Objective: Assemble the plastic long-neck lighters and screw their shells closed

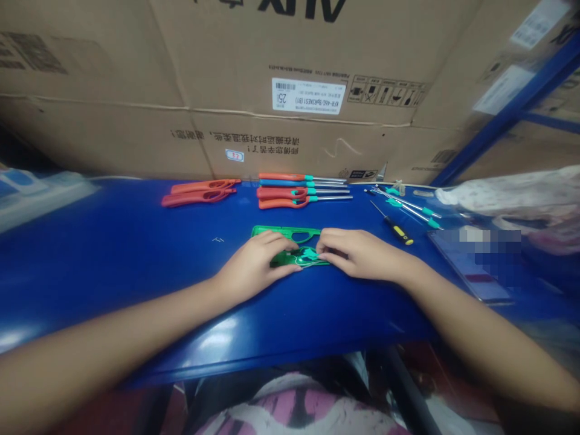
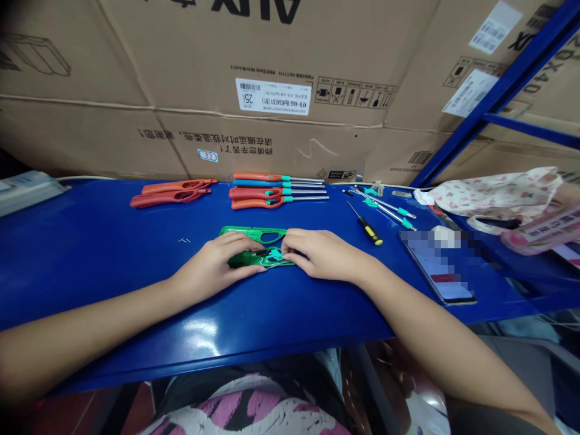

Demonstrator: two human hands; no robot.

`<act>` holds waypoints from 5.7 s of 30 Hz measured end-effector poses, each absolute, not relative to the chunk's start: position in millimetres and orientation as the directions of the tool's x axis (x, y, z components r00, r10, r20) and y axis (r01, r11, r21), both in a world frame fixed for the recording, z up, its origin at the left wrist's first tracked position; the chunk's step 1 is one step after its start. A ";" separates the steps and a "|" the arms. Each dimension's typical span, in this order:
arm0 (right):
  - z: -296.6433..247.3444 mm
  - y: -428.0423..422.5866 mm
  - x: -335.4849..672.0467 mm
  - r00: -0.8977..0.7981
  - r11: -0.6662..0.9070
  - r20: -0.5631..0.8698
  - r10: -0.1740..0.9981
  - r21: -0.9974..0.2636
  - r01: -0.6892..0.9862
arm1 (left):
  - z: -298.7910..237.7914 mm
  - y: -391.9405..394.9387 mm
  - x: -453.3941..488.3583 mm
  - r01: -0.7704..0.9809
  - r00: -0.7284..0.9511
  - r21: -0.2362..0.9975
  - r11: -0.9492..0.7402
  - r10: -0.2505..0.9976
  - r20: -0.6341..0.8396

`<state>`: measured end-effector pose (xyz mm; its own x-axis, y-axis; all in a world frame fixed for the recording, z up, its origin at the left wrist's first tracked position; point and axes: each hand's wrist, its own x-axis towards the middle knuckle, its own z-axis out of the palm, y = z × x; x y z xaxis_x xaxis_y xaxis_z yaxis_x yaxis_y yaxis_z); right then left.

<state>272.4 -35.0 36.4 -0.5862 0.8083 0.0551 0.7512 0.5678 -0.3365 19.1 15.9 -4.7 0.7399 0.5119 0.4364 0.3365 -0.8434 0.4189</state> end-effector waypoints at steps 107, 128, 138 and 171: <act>30.6 -47.5 250.2 -0.797 0.751 0.090 0.597 0.286 0.595 | -7.1 16.2 24.2 0.306 0.754 0.611 -0.730 0.578 0.313; 29.9 -46.3 249.6 -0.731 0.710 0.060 0.680 0.197 0.676 | -8.1 15.1 20.4 0.253 0.810 0.421 -0.871 0.429 0.400; 38.8 -46.5 262.4 -0.724 0.722 0.191 0.663 0.093 0.685 | -5.2 15.6 18.3 0.271 0.854 0.303 -0.913 0.374 0.362; 38.9 -23.7 295.1 -0.608 0.502 -0.033 0.793 -0.529 0.684 | -2.7 17.3 16.1 0.264 0.858 0.263 -0.928 0.351 0.374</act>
